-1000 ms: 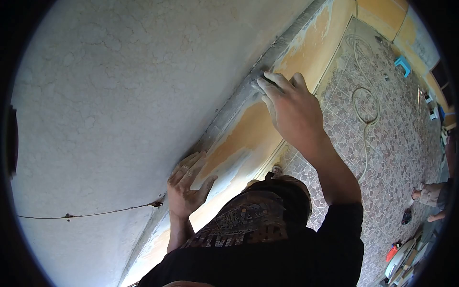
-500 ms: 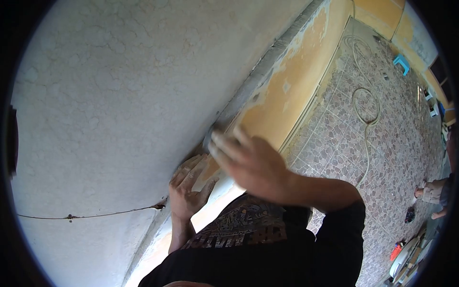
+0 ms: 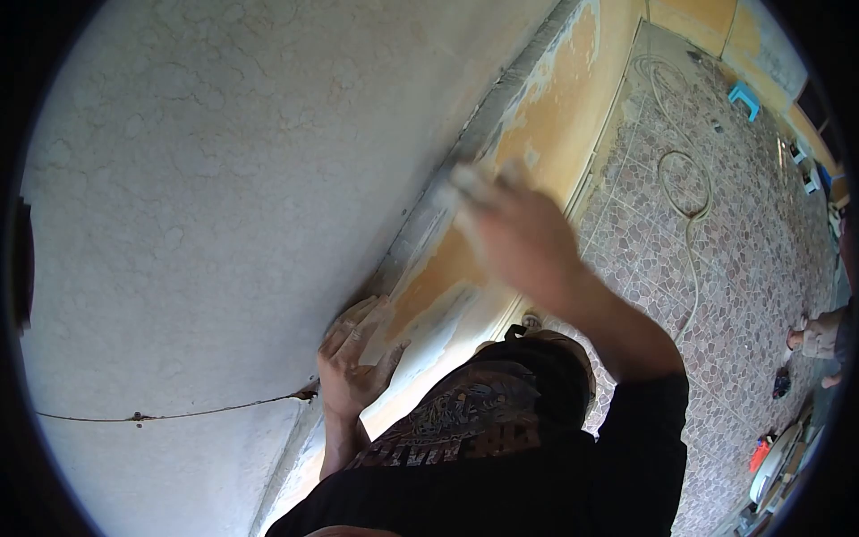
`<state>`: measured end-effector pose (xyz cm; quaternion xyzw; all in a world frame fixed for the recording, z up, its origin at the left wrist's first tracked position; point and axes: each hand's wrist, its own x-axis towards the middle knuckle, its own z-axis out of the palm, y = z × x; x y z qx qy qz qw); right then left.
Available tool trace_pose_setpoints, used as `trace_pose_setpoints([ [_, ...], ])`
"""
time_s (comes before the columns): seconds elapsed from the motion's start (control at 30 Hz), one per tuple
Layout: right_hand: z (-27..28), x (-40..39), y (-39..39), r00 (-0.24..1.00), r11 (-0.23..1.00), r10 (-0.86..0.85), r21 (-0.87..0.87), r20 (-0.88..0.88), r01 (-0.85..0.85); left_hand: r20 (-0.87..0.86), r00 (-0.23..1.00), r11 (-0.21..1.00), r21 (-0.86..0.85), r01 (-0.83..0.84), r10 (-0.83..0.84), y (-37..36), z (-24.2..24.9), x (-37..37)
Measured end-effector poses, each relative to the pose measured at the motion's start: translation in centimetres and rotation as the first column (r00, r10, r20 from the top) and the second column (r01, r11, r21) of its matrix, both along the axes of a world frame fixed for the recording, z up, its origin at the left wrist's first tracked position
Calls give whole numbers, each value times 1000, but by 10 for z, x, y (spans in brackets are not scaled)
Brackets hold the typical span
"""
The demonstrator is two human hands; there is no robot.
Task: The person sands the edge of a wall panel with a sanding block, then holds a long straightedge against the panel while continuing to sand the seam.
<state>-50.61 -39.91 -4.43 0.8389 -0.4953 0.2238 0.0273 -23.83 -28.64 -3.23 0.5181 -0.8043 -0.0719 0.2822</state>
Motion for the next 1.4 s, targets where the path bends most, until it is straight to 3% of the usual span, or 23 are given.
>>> trace_pose_setpoints([
  [0.03,-2,-16,-22,992,998,-55,-3,113,56,-5,1000,1000,-2,9,-9,1,0,1],
  [0.1,-8,-20,-36,989,990,-132,-45,70,135,-23,1000,1000,1,9,-9,3,1,0],
  [0.2,-6,26,20,990,987,126,-88,-66,-131,-20,1000,1000,3,13,-13,1,3,0],
  [0.3,2,13,12,970,970,242,-15,18,-242,-16,1000,1000,9,21,-21,0,3,1],
  [0.37,1,-16,-23,998,998,-62,-7,-11,61,-27,999,1000,2,20,-20,1,2,2],
  [0.4,-9,-40,-52,995,989,-80,-130,-66,71,-22,999,1000,-3,26,-26,1,3,3],
  [0.43,5,-48,-57,994,995,-85,-44,72,88,-22,999,999,-7,32,-32,2,2,2],
  [0.5,12,-17,-29,990,994,-111,-14,-85,110,-37,999,999,-13,34,-34,2,0,1],
  [0.57,-5,15,13,992,984,113,-133,-47,-118,-33,999,999,-16,40,-40,-1,2,2],
  [0.6,0,15,13,993,984,112,-133,-43,-117,-36,999,999,-6,31,-31,0,3,0],
  [0.67,11,12,14,983,983,184,4,24,-184,-39,999,1000,13,25,-24,0,2,0],
  [0.77,6,-27,-42,989,991,-126,-37,75,129,-23,999,999,-15,46,-46,2,2,3],
  [0.83,9,-16,-32,986,985,-169,-42,4,169,-31,998,998,-12,61,-61,0,3,2],
  [0.9,0,14,8,994,992,105,-70,-20,-107,-32,998,998,-12,57,-58,0,4,2],
  [1.03,3,19,26,965,965,261,-37,30,-260,-49,997,998,-7,60,-61,0,3,2],
  [1.1,1,-5,-11,999,998,-10,-55,30,12,-51,997,998,-4,65,-65,0,2,3],
  [1.23,5,12,7,989,987,-147,-67,-23,145,-62,995,997,-14,73,-74,0,5,1],
  [1.3,1,41,53,982,981,189,-50,-14,-189,-58,995,997,-10,75,-76,0,5,2],
  [1.4,0,29,37,981,981,194,-10,22,-194,-57,995,996,-20,83,-84,0,4,3],
])
